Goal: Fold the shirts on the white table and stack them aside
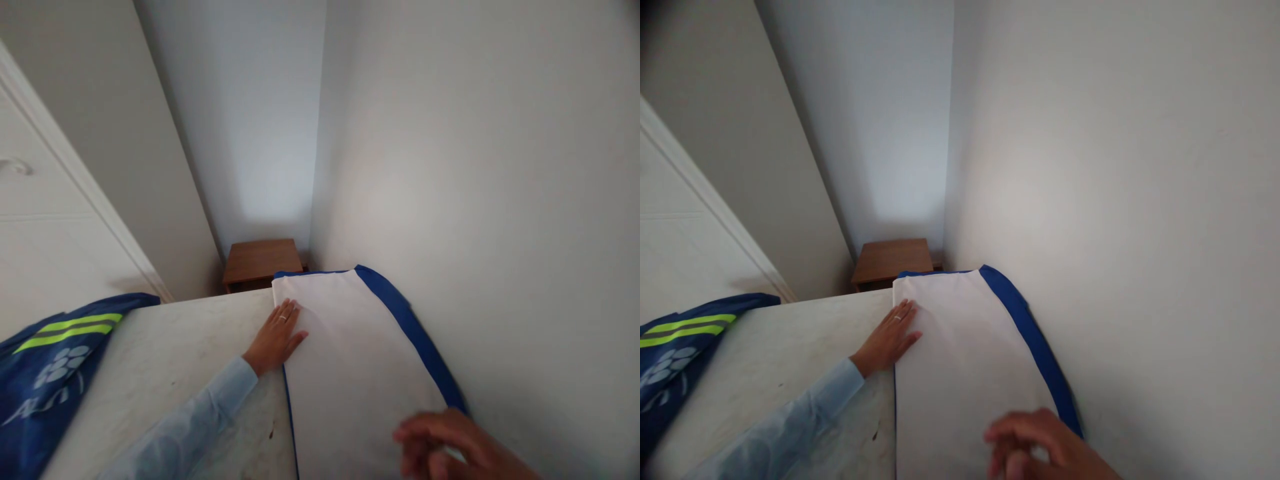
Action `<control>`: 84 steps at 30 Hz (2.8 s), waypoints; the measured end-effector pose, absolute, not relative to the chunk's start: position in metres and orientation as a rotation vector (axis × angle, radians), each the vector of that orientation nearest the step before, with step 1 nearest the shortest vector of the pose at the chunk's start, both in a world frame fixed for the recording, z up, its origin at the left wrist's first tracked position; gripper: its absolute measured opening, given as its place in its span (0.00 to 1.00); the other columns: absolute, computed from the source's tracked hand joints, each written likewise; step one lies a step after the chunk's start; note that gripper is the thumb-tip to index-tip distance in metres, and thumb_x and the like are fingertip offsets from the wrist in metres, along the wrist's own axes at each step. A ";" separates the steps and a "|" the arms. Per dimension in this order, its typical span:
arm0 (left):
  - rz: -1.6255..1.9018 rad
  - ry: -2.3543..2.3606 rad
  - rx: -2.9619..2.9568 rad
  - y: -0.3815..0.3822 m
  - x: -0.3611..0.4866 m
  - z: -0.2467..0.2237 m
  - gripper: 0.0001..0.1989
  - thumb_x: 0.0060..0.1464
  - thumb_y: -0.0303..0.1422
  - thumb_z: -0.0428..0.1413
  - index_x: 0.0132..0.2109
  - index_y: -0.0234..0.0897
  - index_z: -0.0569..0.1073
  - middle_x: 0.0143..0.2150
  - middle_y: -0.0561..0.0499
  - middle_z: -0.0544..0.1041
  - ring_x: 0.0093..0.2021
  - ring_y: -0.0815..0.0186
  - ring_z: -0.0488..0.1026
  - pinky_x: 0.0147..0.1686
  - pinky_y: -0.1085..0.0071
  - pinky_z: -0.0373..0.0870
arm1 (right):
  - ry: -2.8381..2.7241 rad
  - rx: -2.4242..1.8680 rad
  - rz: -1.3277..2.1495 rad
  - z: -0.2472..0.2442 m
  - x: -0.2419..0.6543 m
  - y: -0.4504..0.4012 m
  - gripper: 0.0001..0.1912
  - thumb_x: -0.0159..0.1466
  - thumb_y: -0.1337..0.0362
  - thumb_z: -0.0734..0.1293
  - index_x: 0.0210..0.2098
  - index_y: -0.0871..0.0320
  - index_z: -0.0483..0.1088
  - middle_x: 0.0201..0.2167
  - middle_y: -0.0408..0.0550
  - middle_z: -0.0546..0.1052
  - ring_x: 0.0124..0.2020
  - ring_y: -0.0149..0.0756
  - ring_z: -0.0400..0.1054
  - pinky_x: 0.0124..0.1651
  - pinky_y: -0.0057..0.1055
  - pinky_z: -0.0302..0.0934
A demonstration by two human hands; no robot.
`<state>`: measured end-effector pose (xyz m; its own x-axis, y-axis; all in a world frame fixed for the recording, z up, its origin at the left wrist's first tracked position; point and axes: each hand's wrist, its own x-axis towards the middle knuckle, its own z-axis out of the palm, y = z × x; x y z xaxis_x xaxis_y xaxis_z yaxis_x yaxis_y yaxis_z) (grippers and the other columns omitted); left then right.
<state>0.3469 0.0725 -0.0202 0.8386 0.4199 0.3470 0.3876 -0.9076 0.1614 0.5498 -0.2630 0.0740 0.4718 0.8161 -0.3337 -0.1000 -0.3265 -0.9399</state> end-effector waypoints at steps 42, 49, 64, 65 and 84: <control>0.623 0.740 2.811 0.052 0.343 -0.028 0.33 0.68 0.50 0.42 0.68 0.30 0.64 0.71 0.34 0.62 0.71 0.48 0.56 0.68 0.49 0.56 | -2.056 -2.514 0.035 -0.002 0.714 0.064 0.32 0.74 0.51 0.47 0.68 0.62 0.60 0.68 0.61 0.63 0.70 0.46 0.56 0.69 0.46 0.50; 0.749 0.772 2.626 0.054 0.337 -0.026 0.31 0.69 0.47 0.42 0.69 0.29 0.59 0.70 0.33 0.62 0.72 0.52 0.57 0.67 0.51 0.59 | -2.119 -2.414 -0.057 0.009 0.677 0.069 0.32 0.73 0.52 0.50 0.70 0.61 0.58 0.71 0.61 0.57 0.73 0.51 0.48 0.72 0.54 0.43; 0.609 0.572 2.863 -0.082 0.237 -0.019 0.38 0.67 0.50 0.46 0.74 0.33 0.47 0.72 0.36 0.60 0.73 0.53 0.53 0.69 0.50 0.54 | -2.233 -1.942 0.207 0.019 0.513 0.072 0.29 0.75 0.55 0.51 0.69 0.64 0.58 0.71 0.62 0.58 0.72 0.49 0.50 0.72 0.52 0.47; 0.615 0.575 2.855 -0.091 0.224 -0.018 0.39 0.67 0.50 0.46 0.74 0.33 0.45 0.72 0.36 0.59 0.73 0.53 0.52 0.69 0.50 0.55 | -2.249 -1.913 0.212 0.020 0.502 0.059 0.30 0.75 0.53 0.51 0.70 0.63 0.57 0.71 0.61 0.57 0.73 0.48 0.49 0.72 0.51 0.45; 0.639 2.272 2.150 -0.044 -0.051 0.015 0.20 0.63 0.42 0.51 0.50 0.33 0.79 0.55 0.37 0.78 0.56 0.44 0.73 0.57 0.50 0.68 | -1.682 -1.176 0.852 0.014 0.307 -0.220 0.19 0.68 0.45 0.63 0.30 0.49 0.75 0.35 0.49 0.83 0.37 0.43 0.79 0.42 0.36 0.74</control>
<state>-0.0514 -0.0436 0.0148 -0.0923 0.9476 0.3058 0.9680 0.0135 0.2505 0.3068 -0.2203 0.0138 -0.1560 0.9484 0.2759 0.3385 0.3138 -0.8871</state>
